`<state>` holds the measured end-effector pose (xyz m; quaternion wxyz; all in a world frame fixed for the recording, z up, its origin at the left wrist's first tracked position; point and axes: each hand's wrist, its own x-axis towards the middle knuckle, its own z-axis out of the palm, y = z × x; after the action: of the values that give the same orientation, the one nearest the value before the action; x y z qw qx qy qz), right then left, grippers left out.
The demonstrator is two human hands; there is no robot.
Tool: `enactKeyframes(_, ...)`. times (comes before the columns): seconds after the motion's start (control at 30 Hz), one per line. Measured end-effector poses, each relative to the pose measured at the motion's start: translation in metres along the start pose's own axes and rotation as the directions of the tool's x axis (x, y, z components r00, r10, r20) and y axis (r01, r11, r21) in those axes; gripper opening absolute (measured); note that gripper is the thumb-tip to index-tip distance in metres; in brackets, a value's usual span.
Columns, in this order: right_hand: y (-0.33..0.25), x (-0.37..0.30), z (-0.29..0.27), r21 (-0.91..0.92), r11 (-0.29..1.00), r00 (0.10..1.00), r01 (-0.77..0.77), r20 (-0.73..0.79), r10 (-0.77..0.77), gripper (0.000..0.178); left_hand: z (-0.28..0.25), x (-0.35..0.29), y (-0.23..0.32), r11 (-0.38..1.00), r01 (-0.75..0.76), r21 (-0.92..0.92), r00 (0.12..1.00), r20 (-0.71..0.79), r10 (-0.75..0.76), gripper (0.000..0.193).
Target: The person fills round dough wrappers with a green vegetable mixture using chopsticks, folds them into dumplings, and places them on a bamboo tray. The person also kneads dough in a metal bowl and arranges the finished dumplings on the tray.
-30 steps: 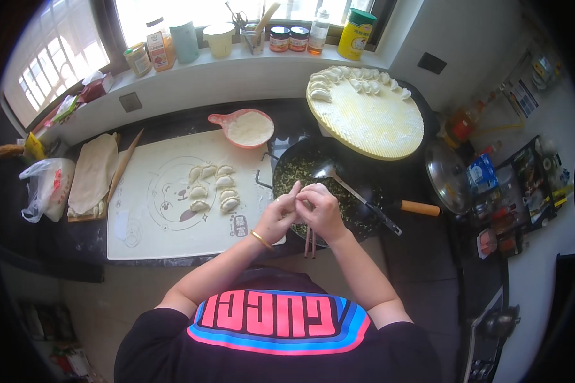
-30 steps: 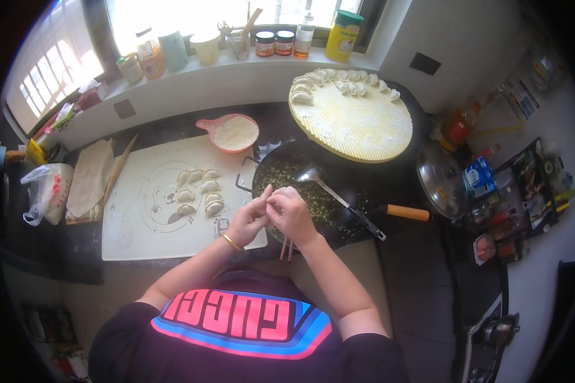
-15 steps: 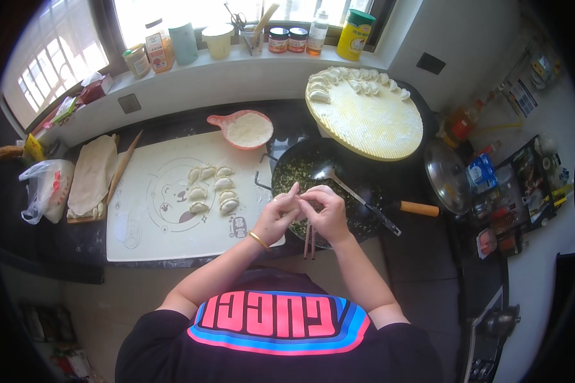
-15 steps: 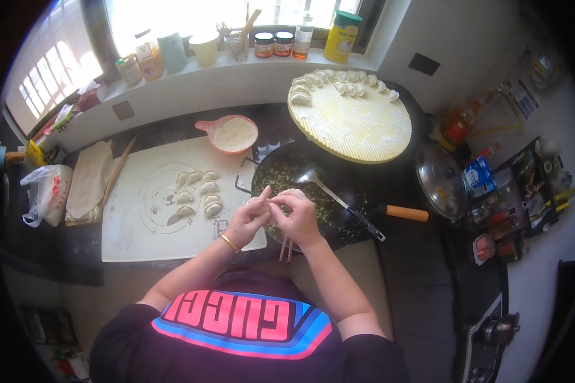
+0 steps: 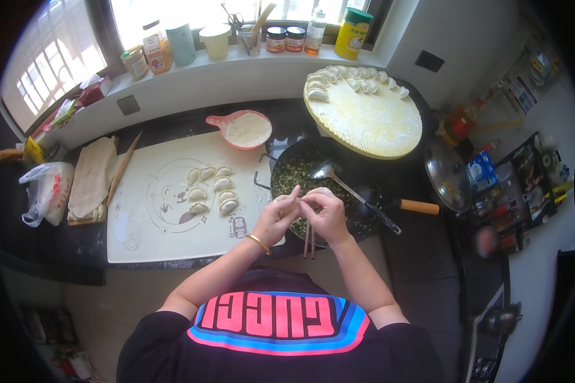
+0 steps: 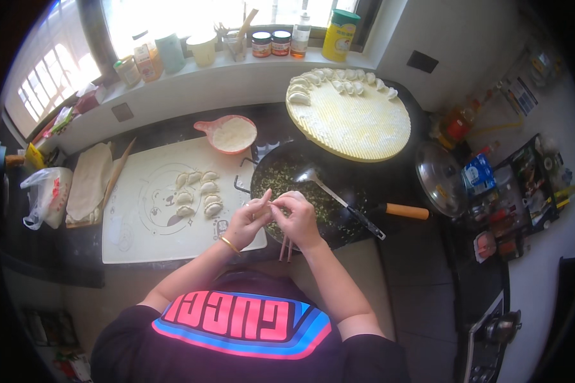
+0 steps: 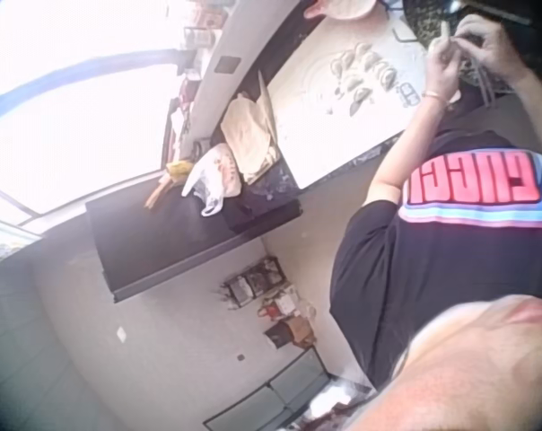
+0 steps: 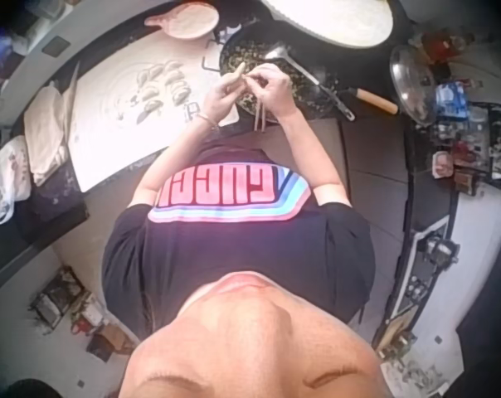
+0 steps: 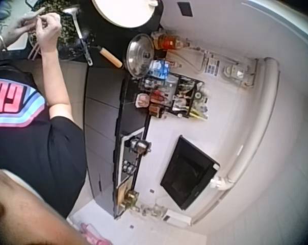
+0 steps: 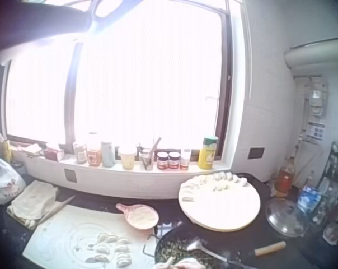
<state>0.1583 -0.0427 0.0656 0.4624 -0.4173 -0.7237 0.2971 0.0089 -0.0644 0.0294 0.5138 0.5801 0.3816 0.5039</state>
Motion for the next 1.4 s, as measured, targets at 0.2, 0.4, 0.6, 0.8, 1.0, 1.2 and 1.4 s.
enactKeyframes(0.2, 0.002, -0.003, 0.007, -0.044, 0.997, 0.996, 0.068, -0.047, -0.070, 0.008, 0.001, 0.001, -0.007, 0.993, -0.058, 0.105, 0.998, 0.041, 0.054, 0.049)
enactKeyframes(0.4, 0.000, -0.001, -0.003, -0.002, 1.000, 1.000, -0.008, 0.010, 0.008, 0.007, 0.002, 0.002, -0.001, 1.000, -0.010, -0.024, 1.000, -0.013, 0.010, 0.051)
enactKeyframes(0.6, 0.004, -0.003, 0.004, -0.031, 0.995, 0.994, 0.098, -0.042, -0.099, 0.007, 0.005, 0.001, -0.009, 0.980, -0.147, 0.132, 0.989, -0.007, 0.149, 0.049)
enactKeyframes(0.8, 0.005, -0.004, -0.004, -0.008, 1.000, 1.000, 0.008, -0.024, -0.008, 0.006, 0.003, 0.002, -0.002, 0.983, -0.089, 0.162, 0.994, 0.071, 0.079, 0.052)
enactKeyframes(1.0, 0.011, -0.006, 0.001, -0.101, 0.986, 0.987, 0.135, -0.079, -0.144, 0.005, 0.008, 0.002, -0.013, 0.998, -0.039, 0.052, 0.998, 0.041, 0.037, 0.050)
enactKeyframes(1.2, 0.010, -0.005, -0.007, -0.097, 0.995, 0.999, 0.026, -0.040, -0.030, 0.003, 0.011, 0.005, -0.002, 0.977, -0.087, 0.196, 0.994, 0.089, 0.070, 0.051)
enactKeyframes(1.4, 0.010, -0.006, -0.013, 0.010, 0.998, 0.997, -0.062, -0.046, 0.062, 0.003, 0.014, 0.007, -0.009, 0.996, 0.025, 0.080, 0.997, 0.072, -0.030, 0.051)
